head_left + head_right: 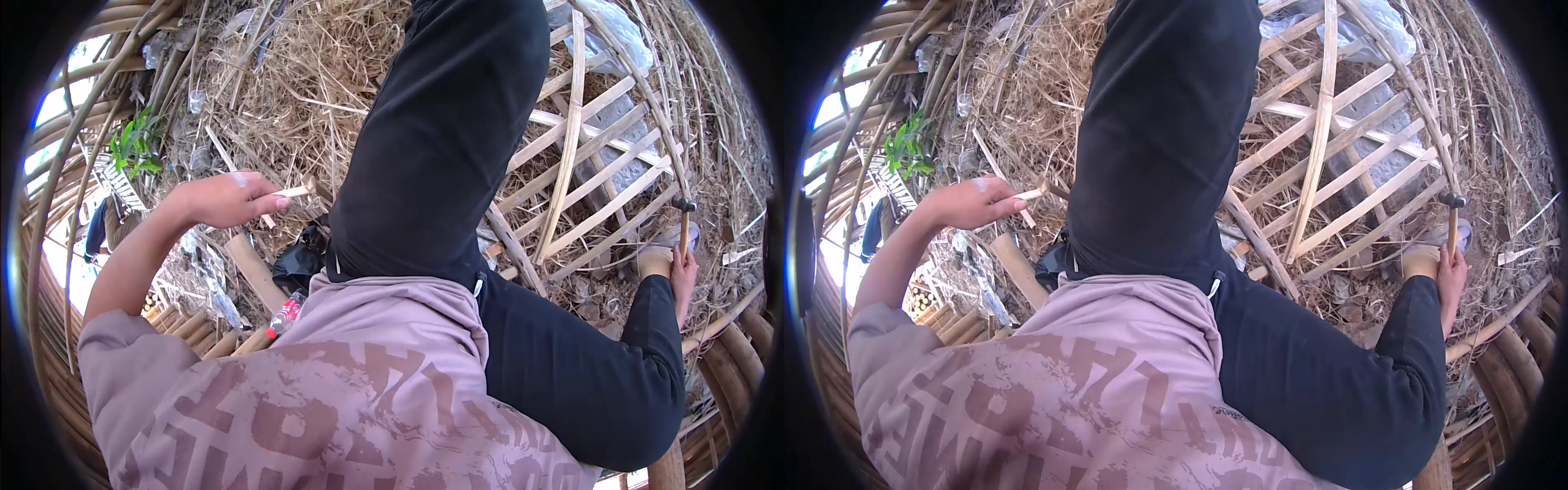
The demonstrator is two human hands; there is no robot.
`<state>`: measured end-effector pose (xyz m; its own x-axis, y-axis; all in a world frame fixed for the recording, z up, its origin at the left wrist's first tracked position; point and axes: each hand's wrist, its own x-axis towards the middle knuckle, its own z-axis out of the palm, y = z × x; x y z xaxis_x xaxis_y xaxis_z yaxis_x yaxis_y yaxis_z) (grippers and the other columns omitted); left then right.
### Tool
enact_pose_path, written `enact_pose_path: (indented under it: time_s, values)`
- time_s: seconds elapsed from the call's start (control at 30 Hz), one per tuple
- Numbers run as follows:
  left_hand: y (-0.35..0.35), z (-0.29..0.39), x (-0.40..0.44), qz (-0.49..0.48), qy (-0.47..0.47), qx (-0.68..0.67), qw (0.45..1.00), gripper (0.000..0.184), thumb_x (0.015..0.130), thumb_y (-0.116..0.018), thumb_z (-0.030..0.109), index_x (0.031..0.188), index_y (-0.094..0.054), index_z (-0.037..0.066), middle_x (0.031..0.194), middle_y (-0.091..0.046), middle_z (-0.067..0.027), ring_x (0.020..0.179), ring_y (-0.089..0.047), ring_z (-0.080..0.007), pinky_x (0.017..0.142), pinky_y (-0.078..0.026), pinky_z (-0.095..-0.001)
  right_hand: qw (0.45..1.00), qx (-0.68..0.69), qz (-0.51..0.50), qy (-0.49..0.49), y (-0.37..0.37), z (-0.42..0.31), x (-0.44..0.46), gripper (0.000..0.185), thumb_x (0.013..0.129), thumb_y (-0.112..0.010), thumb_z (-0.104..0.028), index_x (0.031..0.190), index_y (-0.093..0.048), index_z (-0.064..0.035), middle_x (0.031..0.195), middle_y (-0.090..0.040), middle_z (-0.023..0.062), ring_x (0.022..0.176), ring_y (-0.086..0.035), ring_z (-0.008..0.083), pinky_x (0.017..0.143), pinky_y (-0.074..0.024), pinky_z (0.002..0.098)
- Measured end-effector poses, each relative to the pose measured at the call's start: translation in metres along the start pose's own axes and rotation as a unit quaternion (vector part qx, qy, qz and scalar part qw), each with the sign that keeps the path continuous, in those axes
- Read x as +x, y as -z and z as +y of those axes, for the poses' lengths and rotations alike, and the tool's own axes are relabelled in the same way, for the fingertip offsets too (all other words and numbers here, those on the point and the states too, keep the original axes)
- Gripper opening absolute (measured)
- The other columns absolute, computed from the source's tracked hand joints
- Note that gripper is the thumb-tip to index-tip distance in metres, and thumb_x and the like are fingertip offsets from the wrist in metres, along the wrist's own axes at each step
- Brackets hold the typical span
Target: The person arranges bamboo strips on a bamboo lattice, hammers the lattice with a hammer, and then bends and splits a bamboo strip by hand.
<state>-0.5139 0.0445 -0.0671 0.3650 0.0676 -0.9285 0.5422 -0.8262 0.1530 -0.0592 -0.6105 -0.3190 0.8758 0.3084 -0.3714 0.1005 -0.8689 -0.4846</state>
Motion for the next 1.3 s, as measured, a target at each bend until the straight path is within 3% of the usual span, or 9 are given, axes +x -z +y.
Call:
enact_pose_path:
  time_s: [0.03, 0.13, 0.27, 0.5, 0.63, 0.73, 0.87, 1.03, 1.3]
  values:
    - [0.008, 0.009, 0.002, -0.053, 0.047, 0.004, 0.998, 0.058, 0.098, -0.040, 0.052, 0.103, -0.065, 0.000, 0.101, -0.060, -0.0223, 0.100, -0.057, -0.0341, 0.087, -0.044, -0.0435, 1.000, -0.011, 0.005, 0.014, 0.000, -0.001, -0.001, 0.024, 0.096, -0.059, -0.024, 0.101, -0.064, -0.0011, 0.061, -0.043, -0.0063, 0.054, -0.036, 0.0036, 0.047, -0.0278, 0.0240]
    - [0.005, 0.006, 0.022, -0.012, 0.081, -0.016, 0.996, 0.057, 0.100, -0.036, 0.050, 0.106, -0.064, 0.000, 0.101, -0.059, -0.0227, 0.100, -0.057, -0.0343, 0.088, -0.044, -0.0429, 0.999, -0.030, 0.013, 0.039, 0.002, -0.004, -0.008, 0.026, 0.096, -0.058, -0.025, 0.100, -0.064, 0.0002, 0.063, -0.045, -0.0050, 0.056, -0.037, 0.0049, 0.049, -0.0298, 0.0247]
    - [-0.065, -0.034, 0.064, 0.232, 0.117, -0.113, 0.959, 0.053, 0.102, -0.030, 0.045, 0.112, -0.055, -0.002, 0.086, -0.059, -0.0231, 0.091, -0.058, -0.0404, 0.084, -0.044, -0.0471, 0.996, -0.044, 0.039, 0.068, -0.001, -0.005, -0.009, 0.028, 0.096, -0.058, -0.025, 0.100, -0.064, 0.0014, 0.065, -0.048, -0.0030, 0.058, -0.039, 0.0063, 0.051, -0.0323, 0.0257]
    - [-0.157, 0.001, 0.124, 0.568, 0.256, -0.277, 0.731, 0.049, 0.104, -0.026, 0.038, 0.104, -0.051, -0.004, 0.084, -0.059, -0.0254, 0.086, -0.056, -0.0461, 0.083, -0.039, -0.0521, 0.999, -0.021, -0.017, -0.020, 0.006, -0.006, -0.006, 0.029, 0.095, -0.059, -0.027, 0.100, -0.064, 0.0010, 0.065, -0.048, -0.0024, 0.058, -0.039, 0.0061, 0.052, -0.0323, 0.0252]
    - [-0.150, -0.016, 0.158, 0.563, 0.169, -0.375, 0.716, 0.053, 0.104, -0.025, 0.039, 0.096, -0.054, -0.006, 0.084, -0.059, -0.0252, 0.083, -0.055, -0.0448, 0.079, -0.039, -0.0502, 0.999, -0.038, -0.009, 0.004, 0.004, -0.010, -0.003, 0.029, 0.095, -0.059, -0.027, 0.097, -0.063, 0.0014, 0.065, -0.048, -0.0025, 0.059, -0.039, 0.0059, 0.053, -0.0330, 0.0252]
    - [-0.166, -0.047, 0.192, 0.626, 0.207, -0.307, 0.687, 0.056, 0.103, -0.029, 0.042, 0.087, -0.054, -0.005, 0.068, -0.054, -0.0200, 0.065, -0.051, -0.0359, 0.067, -0.041, -0.0455, 0.998, -0.066, -0.013, 0.008, 0.007, -0.020, -0.010, 0.029, 0.096, -0.058, -0.027, 0.097, -0.063, 0.0013, 0.067, -0.049, -0.0020, 0.061, -0.040, 0.0065, 0.055, -0.0346, 0.0255]
    - [-0.140, -0.017, 0.179, 0.547, 0.212, -0.415, 0.696, 0.053, 0.104, -0.026, 0.039, 0.085, -0.053, -0.003, 0.068, -0.055, -0.0215, 0.072, -0.055, -0.0407, 0.071, -0.040, -0.0495, 0.997, -0.073, -0.007, 0.018, 0.007, -0.016, -0.012, 0.029, 0.096, -0.059, -0.027, 0.098, -0.064, 0.0018, 0.072, -0.055, -0.0003, 0.064, -0.044, 0.0079, 0.058, -0.0377, 0.0265]
    - [-0.154, -0.022, 0.217, 0.614, 0.262, -0.327, 0.669, 0.043, 0.102, -0.033, 0.034, 0.090, -0.056, -0.001, 0.063, -0.055, -0.0239, 0.062, -0.054, -0.0415, 0.060, -0.040, -0.0526, 0.998, -0.062, -0.016, -0.015, 0.008, -0.004, -0.007, 0.030, 0.096, -0.058, -0.028, 0.098, -0.064, 0.0014, 0.069, -0.051, -0.0019, 0.063, -0.043, 0.0076, 0.056, -0.0368, 0.0267]
    - [-0.187, -0.028, 0.188, 0.694, 0.405, -0.344, 0.487, 0.048, 0.102, -0.034, 0.034, 0.085, -0.056, -0.006, 0.074, -0.059, -0.0232, 0.069, -0.057, -0.0420, 0.067, -0.043, -0.0501, 0.997, 0.008, -0.041, -0.061, 0.011, -0.013, -0.007, 0.030, 0.096, -0.058, -0.029, 0.099, -0.064, 0.0005, 0.066, -0.046, -0.0028, 0.057, -0.037, 0.0067, 0.050, -0.0312, 0.0260]
